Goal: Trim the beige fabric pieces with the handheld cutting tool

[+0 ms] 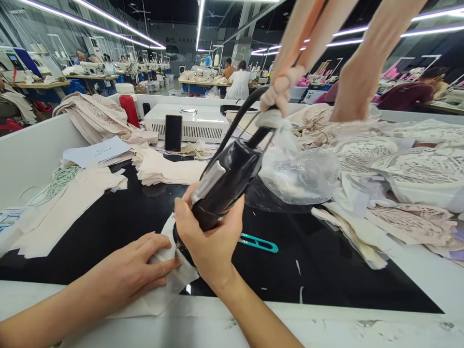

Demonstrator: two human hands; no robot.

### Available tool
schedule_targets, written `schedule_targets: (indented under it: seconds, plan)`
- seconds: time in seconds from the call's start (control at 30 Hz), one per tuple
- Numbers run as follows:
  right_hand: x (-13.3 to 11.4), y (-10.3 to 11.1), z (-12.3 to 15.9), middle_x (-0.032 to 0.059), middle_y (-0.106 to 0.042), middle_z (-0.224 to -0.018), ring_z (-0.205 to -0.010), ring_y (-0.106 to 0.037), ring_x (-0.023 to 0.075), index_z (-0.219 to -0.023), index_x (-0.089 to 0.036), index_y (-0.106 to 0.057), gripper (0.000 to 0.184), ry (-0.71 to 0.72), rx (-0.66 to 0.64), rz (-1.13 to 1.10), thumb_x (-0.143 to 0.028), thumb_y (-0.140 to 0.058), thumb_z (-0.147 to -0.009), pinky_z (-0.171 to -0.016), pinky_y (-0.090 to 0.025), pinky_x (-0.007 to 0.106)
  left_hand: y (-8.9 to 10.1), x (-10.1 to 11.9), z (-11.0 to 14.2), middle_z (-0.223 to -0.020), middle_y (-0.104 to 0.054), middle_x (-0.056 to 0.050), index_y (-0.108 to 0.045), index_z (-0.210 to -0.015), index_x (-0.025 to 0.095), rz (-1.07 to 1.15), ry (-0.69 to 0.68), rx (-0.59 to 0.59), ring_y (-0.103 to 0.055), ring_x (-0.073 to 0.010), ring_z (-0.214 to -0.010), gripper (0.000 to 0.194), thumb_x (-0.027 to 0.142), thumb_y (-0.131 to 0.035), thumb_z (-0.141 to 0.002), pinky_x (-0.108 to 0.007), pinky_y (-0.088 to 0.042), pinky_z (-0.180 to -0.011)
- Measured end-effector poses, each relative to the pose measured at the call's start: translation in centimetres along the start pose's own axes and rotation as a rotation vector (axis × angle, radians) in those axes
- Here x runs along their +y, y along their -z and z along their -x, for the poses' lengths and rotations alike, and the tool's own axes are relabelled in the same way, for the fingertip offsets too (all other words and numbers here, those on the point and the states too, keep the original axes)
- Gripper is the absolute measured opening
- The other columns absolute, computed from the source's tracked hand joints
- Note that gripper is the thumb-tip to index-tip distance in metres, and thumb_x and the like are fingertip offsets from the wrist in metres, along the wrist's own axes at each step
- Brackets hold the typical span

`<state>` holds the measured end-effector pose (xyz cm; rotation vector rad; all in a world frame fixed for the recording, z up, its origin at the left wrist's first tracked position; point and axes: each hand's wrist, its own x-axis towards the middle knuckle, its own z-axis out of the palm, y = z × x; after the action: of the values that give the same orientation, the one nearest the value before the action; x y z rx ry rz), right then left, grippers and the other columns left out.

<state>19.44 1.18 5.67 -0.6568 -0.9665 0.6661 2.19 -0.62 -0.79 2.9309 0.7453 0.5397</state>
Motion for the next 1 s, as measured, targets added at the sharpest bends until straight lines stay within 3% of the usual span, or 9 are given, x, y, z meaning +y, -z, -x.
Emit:
schedule_targets:
  seconds: [0.2,0.33,0.4,0.6,1.0]
  plan:
    - [0.3,-0.1,0.0,-0.0086,-0.069,-0.074,-0.054,-0.064,0.0111,-0.100,-0.029,-0.059,0.037,0.014,-0.012,0.047,-0.008,-0.076,-0.074,-0.049,-0.059,0.025,0.1,-0.2,-0.1,-0.117,-0.062,-0.012,-0.061,-0.126,0.018,-0.008,-0.009,0.006,-0.065,-0.0287,-0.106,0.026,0.021,-0.064,-0.100,-0.045,-0.062,-0.093]
    - [0.2,0.0,0.1,-0.0081,-0.068,-0.075,-0.054,-0.062,0.0118,-0.101,-0.030,-0.059,0.038,0.006,-0.002,0.036,-0.009,-0.077,-0.074,-0.050,-0.058,0.027,0.5,-1.7,-0.8,-0.120,-0.064,-0.012,-0.062,-0.120,0.015,0.024,-0.046,0.044,-0.064,-0.0240,-0.117,0.021,0.021,-0.046,-0.109,-0.049,-0.046,-0.118]
    - [0.1,0.0,0.1,-0.0081,-0.068,-0.074,-0.054,-0.062,0.0121,-0.100,-0.030,-0.059,0.038,0.001,-0.004,0.044,-0.009,-0.077,-0.074,-0.050,-0.058,0.028,0.8,-2.9,-1.4,-0.123,-0.065,-0.012,-0.063,-0.118,0.014,0.080,-0.081,0.022,-0.062,-0.0230,-0.123,0.025,0.019,-0.040,-0.110,-0.047,-0.041,-0.123]
    - [0.0,0.1,0.2,-0.0067,-0.067,-0.074,-0.055,-0.062,0.0132,-0.099,-0.029,-0.057,0.037,0.006,-0.015,0.074,-0.011,-0.077,-0.075,-0.050,-0.057,0.028,1.2,-5.3,-2.0,-0.123,-0.067,-0.013,-0.065,-0.124,0.012,0.245,-0.091,-0.078,-0.066,-0.0225,-0.113,0.030,0.019,-0.038,-0.110,-0.035,-0.057,-0.101]
    - [-0.2,-0.1,0.4,-0.0073,-0.067,-0.075,-0.055,-0.062,0.0114,-0.098,-0.027,-0.055,0.036,0.011,-0.023,0.072,-0.011,-0.079,-0.075,-0.049,-0.057,0.025,2.0,-5.6,-0.1,-0.128,-0.065,-0.010,-0.067,-0.130,0.021,0.234,-0.059,-0.119,-0.067,-0.0205,-0.111,0.030,0.025,-0.044,-0.111,-0.030,-0.055,-0.096]
